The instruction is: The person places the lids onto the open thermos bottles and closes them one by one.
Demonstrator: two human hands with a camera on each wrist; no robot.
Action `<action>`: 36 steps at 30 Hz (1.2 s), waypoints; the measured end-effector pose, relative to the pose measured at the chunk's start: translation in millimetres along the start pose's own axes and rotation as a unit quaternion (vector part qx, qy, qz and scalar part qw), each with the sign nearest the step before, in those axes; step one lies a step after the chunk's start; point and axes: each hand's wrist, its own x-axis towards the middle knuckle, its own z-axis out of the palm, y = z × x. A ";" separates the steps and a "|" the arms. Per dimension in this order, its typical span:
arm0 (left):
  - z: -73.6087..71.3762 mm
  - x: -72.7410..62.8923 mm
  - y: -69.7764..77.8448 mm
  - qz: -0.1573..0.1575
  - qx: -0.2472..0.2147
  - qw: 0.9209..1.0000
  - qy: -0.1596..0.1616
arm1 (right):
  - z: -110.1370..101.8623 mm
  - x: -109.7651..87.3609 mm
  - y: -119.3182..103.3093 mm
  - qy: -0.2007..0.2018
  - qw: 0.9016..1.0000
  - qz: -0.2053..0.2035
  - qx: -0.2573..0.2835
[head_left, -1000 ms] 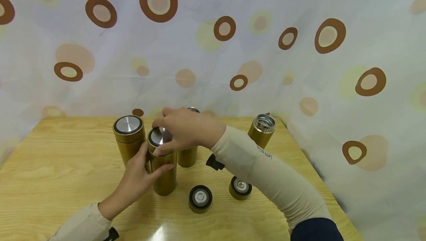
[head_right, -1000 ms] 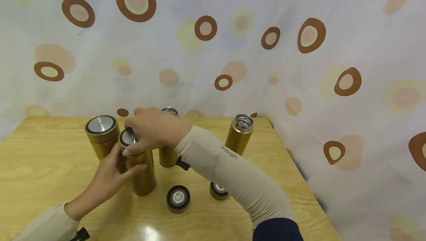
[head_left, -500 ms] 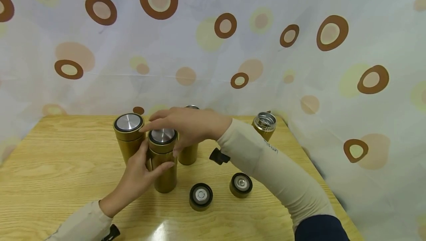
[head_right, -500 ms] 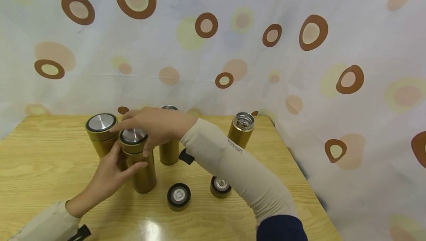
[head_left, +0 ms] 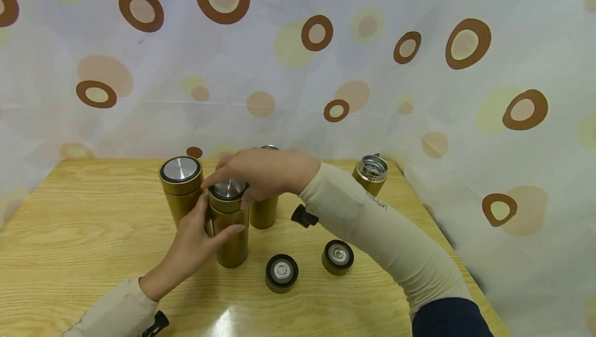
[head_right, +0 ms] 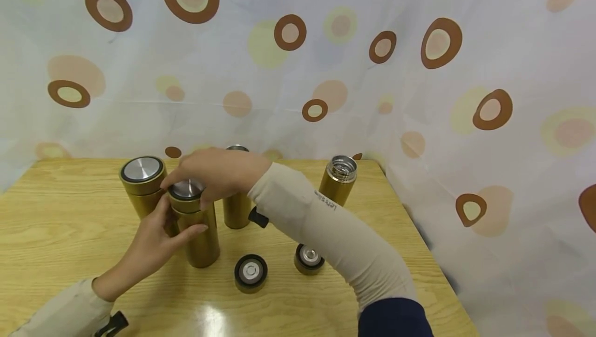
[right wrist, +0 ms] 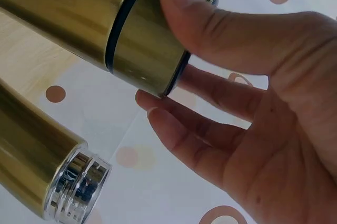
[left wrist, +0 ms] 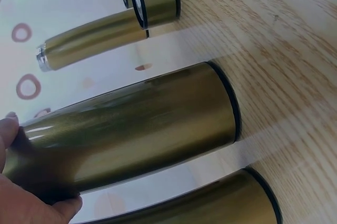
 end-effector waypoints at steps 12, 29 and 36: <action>1.2 -1.8 0.6 -0.002 -0.001 1.000 0.004 | 11.3 2.3 -5.1 0.043 0.997 0.058 -0.035; 1.1 -2.4 1.9 -0.009 0.010 1.000 0.001 | 37.9 15.7 -21.9 0.196 0.954 0.221 -0.055; 1.8 -0.7 0.6 0.018 0.020 0.999 0.017 | 25.0 6.3 -21.7 0.114 0.969 0.214 -0.049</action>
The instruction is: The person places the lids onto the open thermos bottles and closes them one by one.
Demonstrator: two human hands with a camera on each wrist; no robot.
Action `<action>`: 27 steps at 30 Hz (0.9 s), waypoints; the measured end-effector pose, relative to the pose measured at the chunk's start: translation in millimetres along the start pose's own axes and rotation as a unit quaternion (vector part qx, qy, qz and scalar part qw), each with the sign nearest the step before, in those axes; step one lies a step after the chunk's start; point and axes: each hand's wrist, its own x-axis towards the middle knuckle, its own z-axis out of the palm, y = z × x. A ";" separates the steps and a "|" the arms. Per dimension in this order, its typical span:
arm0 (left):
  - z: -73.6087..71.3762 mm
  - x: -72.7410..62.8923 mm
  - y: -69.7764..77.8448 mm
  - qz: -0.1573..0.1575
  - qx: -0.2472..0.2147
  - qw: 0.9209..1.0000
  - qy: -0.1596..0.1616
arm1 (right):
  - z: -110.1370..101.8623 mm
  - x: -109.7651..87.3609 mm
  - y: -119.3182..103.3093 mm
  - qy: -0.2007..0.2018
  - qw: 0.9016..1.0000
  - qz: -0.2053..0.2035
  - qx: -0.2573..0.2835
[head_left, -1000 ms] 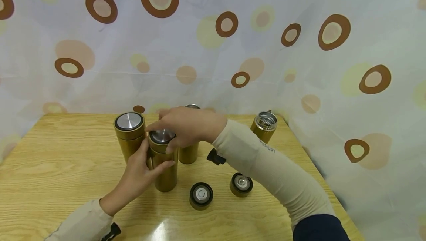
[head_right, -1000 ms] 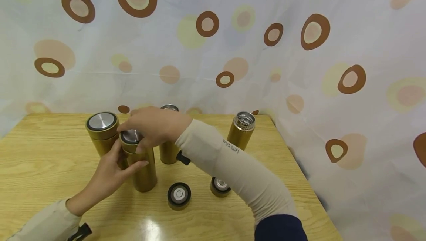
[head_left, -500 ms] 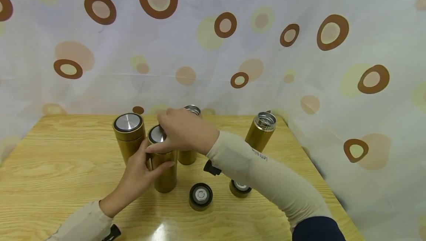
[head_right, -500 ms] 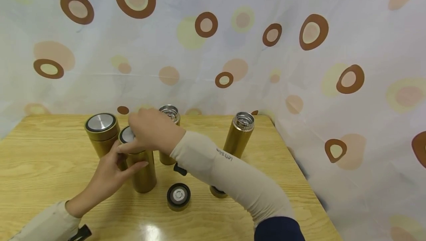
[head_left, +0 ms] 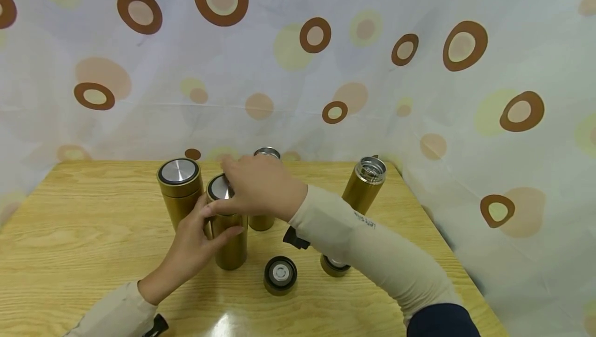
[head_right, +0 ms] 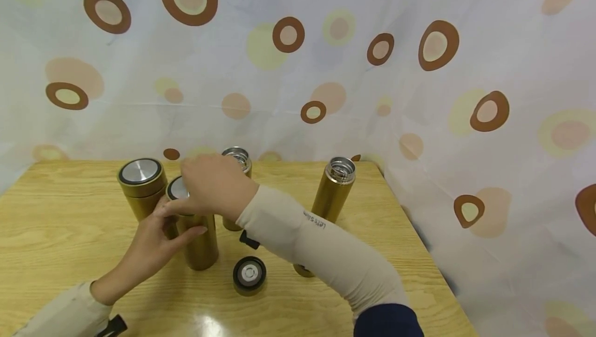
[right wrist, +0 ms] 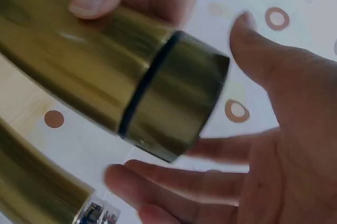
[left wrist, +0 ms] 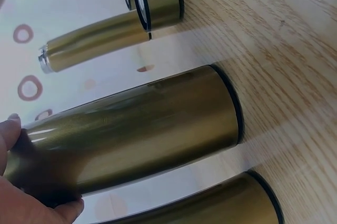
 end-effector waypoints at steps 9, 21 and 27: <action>-0.7 -2.2 0.7 -0.020 -0.016 1.000 -0.014 | -10.8 2.1 27.0 -0.116 0.959 -0.233 0.111; -1.1 -1.5 1.5 -0.007 -0.015 1.000 0.000 | -13.0 3.4 13.6 -0.067 0.982 -0.178 0.018; -0.9 -0.5 0.7 -0.009 -0.018 1.000 -0.005 | -9.0 3.8 14.0 -0.036 0.988 -0.145 0.024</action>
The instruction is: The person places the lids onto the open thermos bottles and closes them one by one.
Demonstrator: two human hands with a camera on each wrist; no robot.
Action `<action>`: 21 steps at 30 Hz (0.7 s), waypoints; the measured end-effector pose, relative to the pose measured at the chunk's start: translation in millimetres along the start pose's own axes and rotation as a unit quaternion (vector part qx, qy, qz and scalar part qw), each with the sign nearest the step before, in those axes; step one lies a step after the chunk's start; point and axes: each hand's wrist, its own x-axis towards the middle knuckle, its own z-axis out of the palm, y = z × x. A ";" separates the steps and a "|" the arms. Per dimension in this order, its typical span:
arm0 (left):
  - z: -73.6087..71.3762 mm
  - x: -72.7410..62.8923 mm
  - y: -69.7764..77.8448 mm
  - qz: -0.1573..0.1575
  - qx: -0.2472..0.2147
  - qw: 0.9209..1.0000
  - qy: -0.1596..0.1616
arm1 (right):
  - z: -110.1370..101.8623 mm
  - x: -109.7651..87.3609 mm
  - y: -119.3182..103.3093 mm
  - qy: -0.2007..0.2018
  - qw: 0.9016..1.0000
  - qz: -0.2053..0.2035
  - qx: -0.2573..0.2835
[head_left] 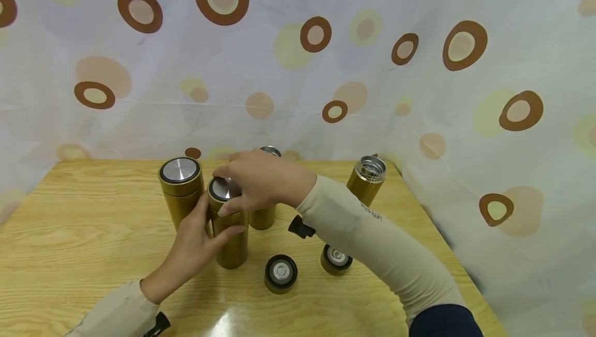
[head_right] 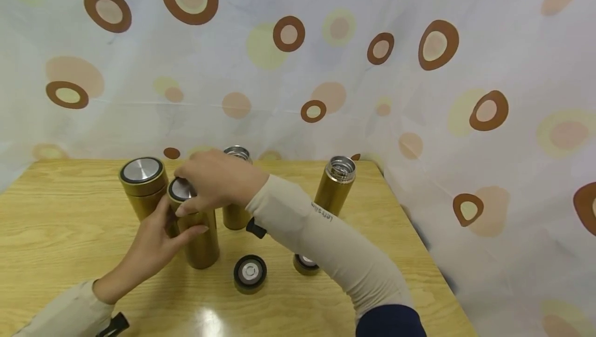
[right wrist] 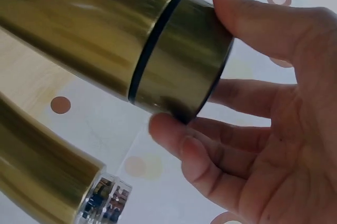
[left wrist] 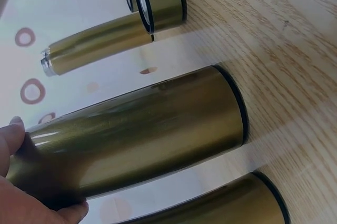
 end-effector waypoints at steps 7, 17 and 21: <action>1.6 -1.7 1.4 -0.007 0.013 1.000 0.007 | 6.0 -0.2 0.3 0.029 0.999 0.019 0.007; 0.2 -1.9 -1.2 0.002 -0.002 1.000 0.002 | 6.2 -9.9 5.6 0.028 0.998 0.035 0.049; 2.7 -3.5 -0.4 0.003 -0.010 1.000 0.007 | 4.2 -25.9 17.7 0.068 0.994 0.035 0.084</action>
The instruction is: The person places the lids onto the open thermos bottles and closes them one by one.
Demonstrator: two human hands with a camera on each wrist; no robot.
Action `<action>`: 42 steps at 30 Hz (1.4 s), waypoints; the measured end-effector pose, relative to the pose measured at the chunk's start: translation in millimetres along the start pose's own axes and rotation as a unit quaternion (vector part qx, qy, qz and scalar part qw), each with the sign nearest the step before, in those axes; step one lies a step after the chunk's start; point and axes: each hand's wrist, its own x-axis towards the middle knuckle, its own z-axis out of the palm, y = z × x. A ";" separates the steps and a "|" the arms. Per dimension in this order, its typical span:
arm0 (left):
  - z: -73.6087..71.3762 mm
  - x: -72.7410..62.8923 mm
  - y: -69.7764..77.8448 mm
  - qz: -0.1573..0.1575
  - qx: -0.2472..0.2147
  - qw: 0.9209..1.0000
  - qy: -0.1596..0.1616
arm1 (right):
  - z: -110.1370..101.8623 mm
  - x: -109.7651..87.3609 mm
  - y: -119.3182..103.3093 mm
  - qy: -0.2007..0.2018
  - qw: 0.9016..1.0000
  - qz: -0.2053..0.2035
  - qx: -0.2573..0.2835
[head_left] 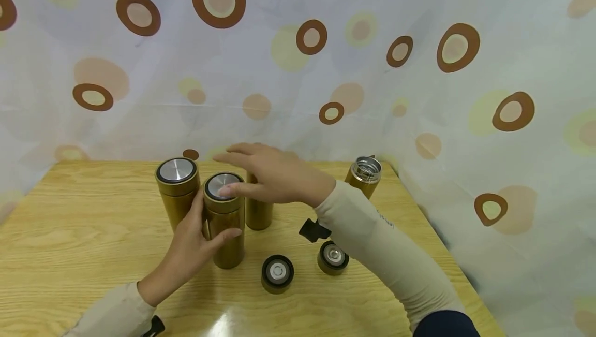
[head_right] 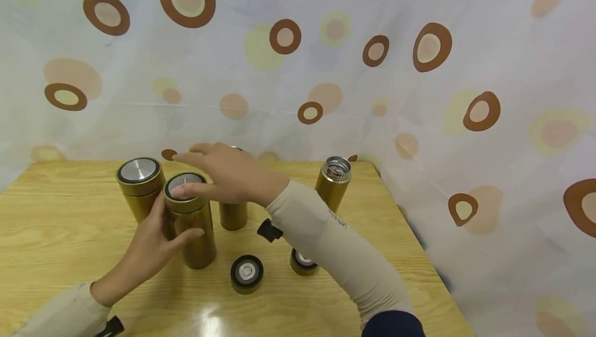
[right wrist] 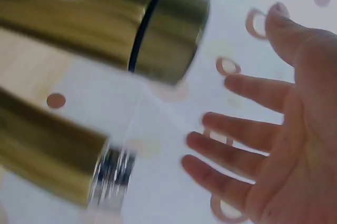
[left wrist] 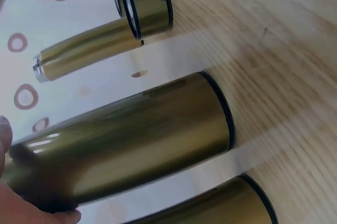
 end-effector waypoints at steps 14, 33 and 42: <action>2.8 -7.8 26.7 0.159 0.035 0.980 0.111 | 16.9 -88.0 66.5 0.139 0.983 0.066 0.103; 75.4 17.7 54.5 0.114 0.010 0.993 -0.002 | 84.4 -183.4 82.7 0.159 0.968 0.122 0.153; 101.1 30.3 47.4 0.014 -0.048 0.996 0.072 | 107.2 -197.3 84.3 0.131 0.967 0.127 0.176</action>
